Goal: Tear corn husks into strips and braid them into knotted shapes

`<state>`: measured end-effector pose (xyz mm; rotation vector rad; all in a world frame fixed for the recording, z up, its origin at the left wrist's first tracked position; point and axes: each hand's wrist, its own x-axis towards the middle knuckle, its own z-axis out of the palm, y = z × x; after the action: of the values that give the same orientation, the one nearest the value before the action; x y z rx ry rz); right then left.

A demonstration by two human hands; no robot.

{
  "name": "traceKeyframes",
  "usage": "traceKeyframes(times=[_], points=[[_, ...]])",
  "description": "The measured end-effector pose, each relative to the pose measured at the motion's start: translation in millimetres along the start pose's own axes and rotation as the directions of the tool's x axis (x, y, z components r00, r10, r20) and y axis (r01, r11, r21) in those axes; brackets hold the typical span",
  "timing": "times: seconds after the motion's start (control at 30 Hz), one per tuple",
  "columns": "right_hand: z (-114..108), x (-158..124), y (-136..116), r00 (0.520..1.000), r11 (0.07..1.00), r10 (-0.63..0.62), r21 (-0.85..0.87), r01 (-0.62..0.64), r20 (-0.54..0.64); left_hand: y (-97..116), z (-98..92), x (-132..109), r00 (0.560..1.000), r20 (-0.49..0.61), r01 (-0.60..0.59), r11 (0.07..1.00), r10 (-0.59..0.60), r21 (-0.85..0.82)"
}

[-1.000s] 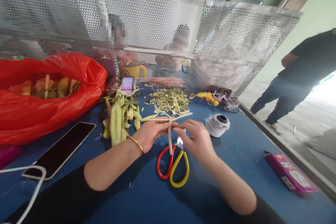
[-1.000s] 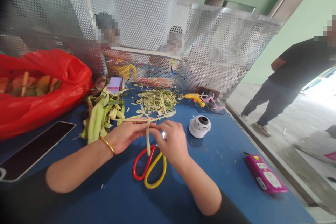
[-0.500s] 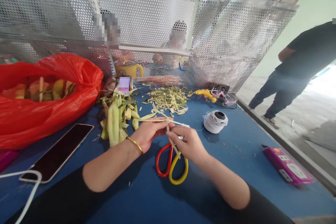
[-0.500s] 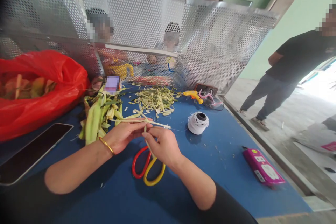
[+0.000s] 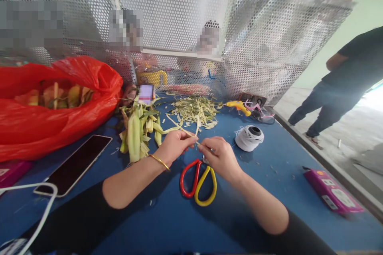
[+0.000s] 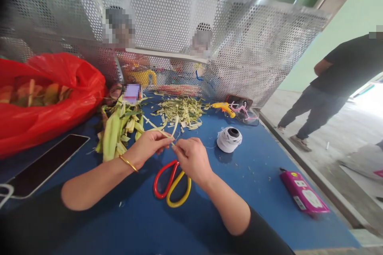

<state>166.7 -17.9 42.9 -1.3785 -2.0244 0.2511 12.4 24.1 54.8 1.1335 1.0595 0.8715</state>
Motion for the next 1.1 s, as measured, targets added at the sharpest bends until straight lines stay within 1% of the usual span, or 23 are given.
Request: traceKeyframes(times=[0.1, 0.17, 0.23, 0.27, 0.33, 0.4, 0.43, 0.5, 0.6, 0.7, 0.73, 0.77, 0.8, 0.83, 0.9, 0.93, 0.97, 1.0, 1.03, 1.07, 1.1], points=[[-5.5, -0.6, -5.1, 0.998, 0.998, -0.04, 0.052, 0.037, 0.047, 0.7, -1.0, 0.7, 1.0, 0.018, -0.007, 0.999, 0.006, 0.042], [-9.5, 0.6, -6.9, 0.993, 0.992, 0.001, 0.129, -0.017, 0.118, 0.7, -2.6, 0.7, 1.0, 0.032, 0.0, 0.999, -0.001, 0.034], [-12.1, 3.1, -5.3, 0.973, 0.96, 0.12, 0.228, -0.165, 0.198, 0.2, -4.5, 1.0, 0.998, 0.063, 0.024, 1.0, -0.025, 0.008], [-12.5, 4.6, -2.9, 0.955, 0.924, 0.196, 0.283, -0.256, 0.224, -0.2, -5.4, 1.2, 0.995, 0.089, 0.05, 0.999, -0.049, -0.009], [-10.6, 7.7, 4.3, 0.907, 0.817, 0.348, 0.398, -0.417, 0.237, -1.1, -6.8, 1.8, 0.985, 0.141, 0.108, 0.993, -0.101, -0.04], [-5.4, 9.9, 12.4, 0.867, 0.707, 0.452, 0.507, -0.492, 0.212, -2.1, -7.4, 2.1, 0.98, 0.162, 0.126, 0.991, -0.117, -0.047], [-2.1, 10.5, 15.8, 0.853, 0.664, 0.481, 0.552, -0.504, 0.2, -2.7, -7.4, 2.0, 0.98, 0.164, 0.117, 0.992, -0.109, -0.037], [4.1, 10.7, 19.6, 0.838, 0.608, 0.516, 0.613, -0.504, 0.178, -3.7, -6.8, 1.3, 0.982, 0.173, 0.082, 0.997, -0.082, 0.007], [8.6, 10.3, 17.7, 0.826, 0.55, 0.531, 0.665, -0.506, 0.189, -4.5, -4.9, -1.2, 0.981, 0.187, 0.037, 0.994, -0.055, 0.099], [7.5, 10.5, 12.4, 0.833, 0.524, 0.511, 0.69, -0.499, 0.214, -4.2, -2.9, -3.8, 0.976, 0.209, 0.028, 0.983, -0.066, 0.18], [6.5, 10.6, 11.1, 0.841, 0.538, 0.503, 0.689, -0.486, 0.201, -4.0, -2.5, -4.3, 0.972, 0.221, 0.031, 0.98, -0.075, 0.198], [5.3, 10.5, 10.3, 0.849, 0.57, 0.499, 0.672, -0.473, 0.175, -3.9, -2.3, -4.6, 0.969, 0.232, 0.034, 0.977, -0.083, 0.21], [3.9, 10.2, 9.8, 0.857, 0.624, 0.497, 0.628, -0.464, 0.139, -3.9, -2.4, -4.7, 0.967, 0.24, 0.035, 0.975, -0.088, 0.218], [2.3, 9.7, 9.5, 0.865, 0.698, 0.492, 0.551, -0.457, 0.093, -4.1, -2.6, -4.7, 0.965, 0.245, 0.035, 0.975, -0.09, 0.221], [-2.2, 8.2, 8.8, 0.887, 0.851, 0.459, 0.308, -0.425, -0.043, -4.7, -3.4, -4.4, 0.965, 0.25, 0.027, 0.974, -0.085, 0.225], [-4.9, 7.3, 8.3, 0.899, 0.903, 0.418, 0.172, -0.395, -0.128, -5.3, -3.7, -4.4, 0.965, 0.251, 0.019, 0.973, -0.079, 0.23], [-7.7, 6.6, 7.5, 0.91, 0.934, 0.356, 0.056, -0.352, -0.211, -5.9, -3.7, -4.6, 0.965, 0.254, 0.009, 0.971, -0.072, 0.24], [-10.0, 6.0, 6.6, 0.92, 0.955, 0.279, -0.024, -0.297, -0.275, -6.5, -3.3, -5.0, 0.963, 0.26, -0.003, 0.967, -0.065, 0.254], [-11.7, 5.7, 5.7, 0.93, 0.971, 0.202, -0.062, -0.232, -0.308, -7.1, -2.5, -5.8, 0.961, 0.272, -0.018, 0.963, -0.059, 0.27], [-12.3, 5.5, 5.0, 0.943, 0.985, 0.136, -0.06, -0.162, -0.305, -7.6, -1.3, -6.8, 0.956, 0.287, -0.032, 0.957, -0.055, 0.29], [-11.6, 5.4, 4.4, 0.96, 0.995, 0.087, -0.022, -0.096, -0.268, -8.0, 0.1, -7.9, 0.95, 0.306, -0.044, 0.949, -0.057, 0.312]])
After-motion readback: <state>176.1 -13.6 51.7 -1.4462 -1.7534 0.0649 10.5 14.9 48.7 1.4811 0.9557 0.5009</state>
